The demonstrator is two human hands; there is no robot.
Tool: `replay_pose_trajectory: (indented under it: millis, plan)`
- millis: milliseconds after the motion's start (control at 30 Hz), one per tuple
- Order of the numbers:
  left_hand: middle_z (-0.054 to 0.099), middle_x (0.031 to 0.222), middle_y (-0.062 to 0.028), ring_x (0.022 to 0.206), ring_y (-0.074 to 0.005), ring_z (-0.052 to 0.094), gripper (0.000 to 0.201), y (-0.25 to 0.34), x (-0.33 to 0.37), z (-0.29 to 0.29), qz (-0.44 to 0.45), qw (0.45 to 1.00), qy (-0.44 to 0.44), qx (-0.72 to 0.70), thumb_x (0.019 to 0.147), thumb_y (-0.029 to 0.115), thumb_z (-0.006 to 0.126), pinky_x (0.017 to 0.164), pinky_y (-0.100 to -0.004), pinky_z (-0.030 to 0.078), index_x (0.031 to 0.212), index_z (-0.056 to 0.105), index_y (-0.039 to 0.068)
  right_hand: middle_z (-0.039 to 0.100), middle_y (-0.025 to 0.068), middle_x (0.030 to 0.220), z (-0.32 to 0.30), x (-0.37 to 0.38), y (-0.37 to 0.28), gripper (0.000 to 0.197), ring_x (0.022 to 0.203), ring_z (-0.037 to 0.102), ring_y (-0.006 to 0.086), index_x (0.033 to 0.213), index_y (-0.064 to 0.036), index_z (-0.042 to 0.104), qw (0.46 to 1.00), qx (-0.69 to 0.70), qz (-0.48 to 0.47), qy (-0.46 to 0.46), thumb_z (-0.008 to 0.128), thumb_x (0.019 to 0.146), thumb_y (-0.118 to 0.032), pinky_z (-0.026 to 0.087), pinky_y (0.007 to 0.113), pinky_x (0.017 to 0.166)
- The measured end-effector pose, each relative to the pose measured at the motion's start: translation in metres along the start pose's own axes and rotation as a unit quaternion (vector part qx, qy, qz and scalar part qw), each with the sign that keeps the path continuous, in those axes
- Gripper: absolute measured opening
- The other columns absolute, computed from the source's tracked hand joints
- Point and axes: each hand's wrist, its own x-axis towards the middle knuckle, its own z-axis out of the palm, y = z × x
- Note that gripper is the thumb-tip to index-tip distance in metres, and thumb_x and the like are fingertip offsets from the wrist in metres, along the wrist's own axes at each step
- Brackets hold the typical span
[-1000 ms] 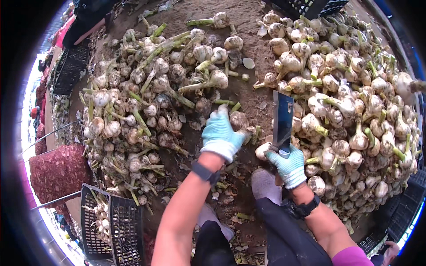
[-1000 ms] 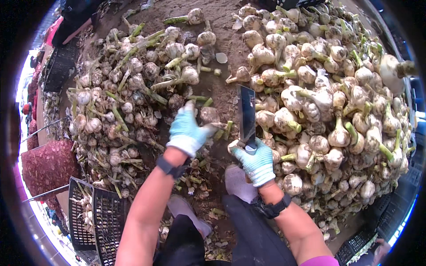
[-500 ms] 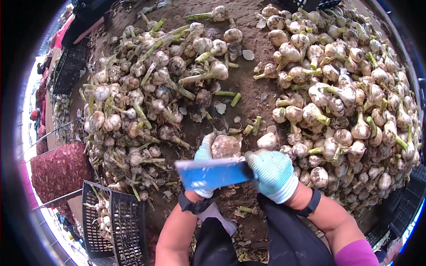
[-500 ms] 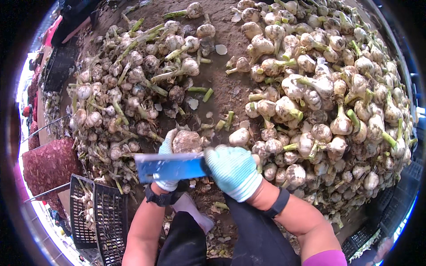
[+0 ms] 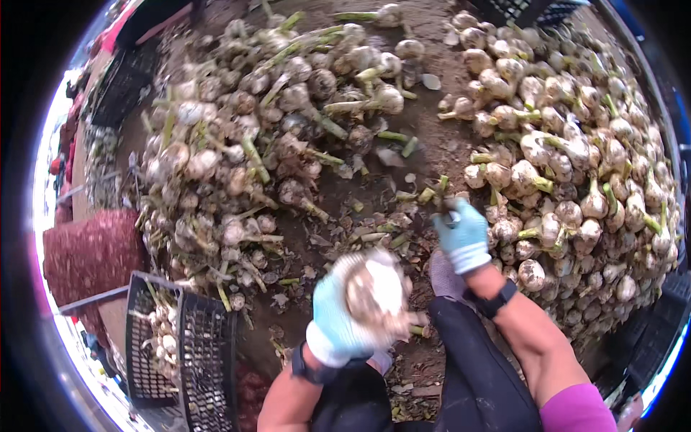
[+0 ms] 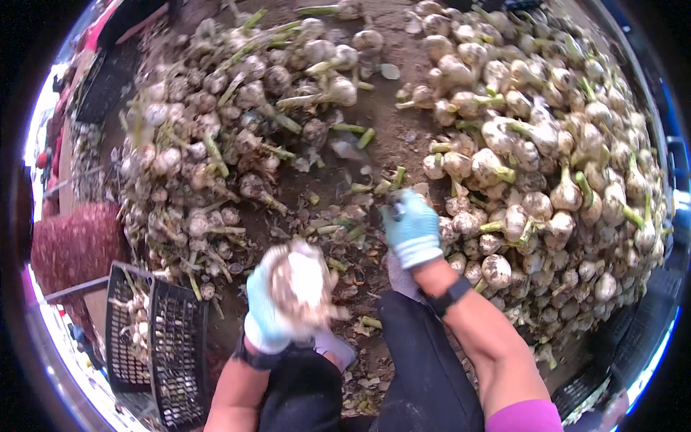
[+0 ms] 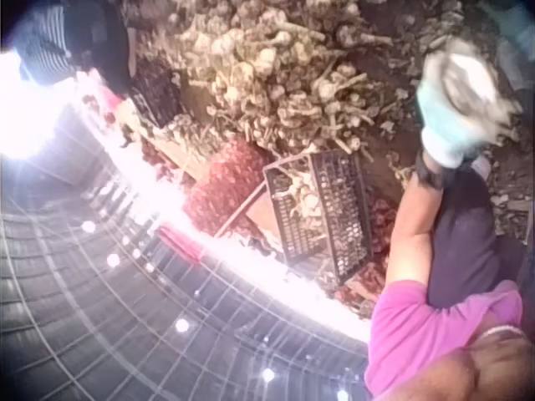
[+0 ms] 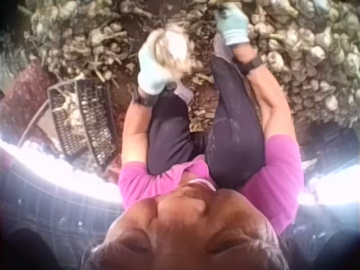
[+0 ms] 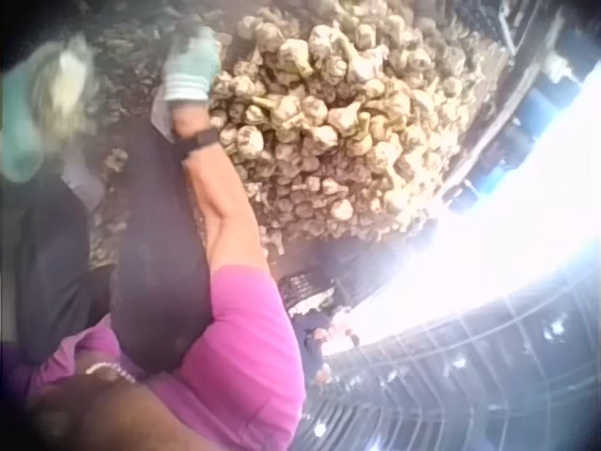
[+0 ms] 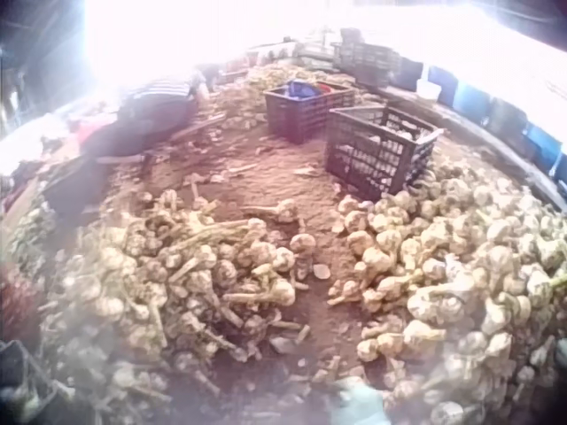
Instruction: Processing garlic bulbs by trimming roots and stems using a cleaver.
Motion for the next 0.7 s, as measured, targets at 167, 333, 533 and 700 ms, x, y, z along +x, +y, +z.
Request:
replay_pose_trajectory:
  millis: [167, 333, 533, 700]
  plan:
    - [0.056, 0.111, -0.0084, 0.102, -0.0214, 0.056, 0.093, -0.049, 0.014, -0.011, 0.067, 0.993, 0.076, 0.054, 0.046, 0.015, 0.089, 0.089, -0.0357, 0.047, 0.123, 0.039, 0.003, 0.064, -0.0001, 0.081, -0.020, -0.013, -0.055, 0.030, 0.075, 0.055, 0.0087, 0.089, -0.0029, 0.064, 0.812, 0.399, 0.278, -0.322, 0.072, 0.076, -0.028, 0.045, 0.027, 0.070]
    - [0.048, 0.120, -0.0100, 0.108, -0.0229, 0.052, 0.070, -0.061, 0.016, -0.016, -0.123, 0.927, 0.193, -0.296, 0.071, 0.031, 0.076, 0.094, -0.0351, 0.043, 0.125, 0.039, 0.005, 0.063, 0.0002, 0.086, -0.023, -0.017, -0.085, 0.039, 0.079, 0.054, 0.0074, 0.103, -0.0029, 0.061, 0.815, 0.455, 0.214, -0.289, 0.076, 0.071, -0.018, 0.045, 0.024, 0.070]
    - [0.061, 0.098, -0.0088, 0.080, -0.0131, 0.061, 0.032, -0.036, 0.010, -0.020, -0.203, 0.953, 0.103, -0.199, 0.079, 0.006, 0.059, 0.072, -0.0251, 0.050, 0.110, 0.054, -0.004, 0.064, 0.0095, 0.086, -0.028, -0.012, -0.072, 0.044, 0.074, 0.063, 0.0181, 0.108, -0.0063, 0.059, 0.933, 0.151, -0.052, -0.323, 0.075, 0.068, -0.016, 0.050, 0.029, 0.067]
    - [0.064, 0.074, -0.0130, 0.067, -0.0307, 0.064, 0.018, -0.051, 0.002, -0.034, 0.125, 0.932, 0.126, 0.317, 0.076, 0.008, 0.059, 0.060, -0.0342, 0.050, 0.092, 0.060, 0.000, 0.060, 0.0142, 0.077, -0.014, -0.010, -0.056, 0.025, 0.068, 0.060, 0.0343, 0.094, -0.0074, 0.060, 0.944, -0.026, -0.212, -0.252, 0.061, 0.069, -0.006, 0.050, 0.041, 0.061]
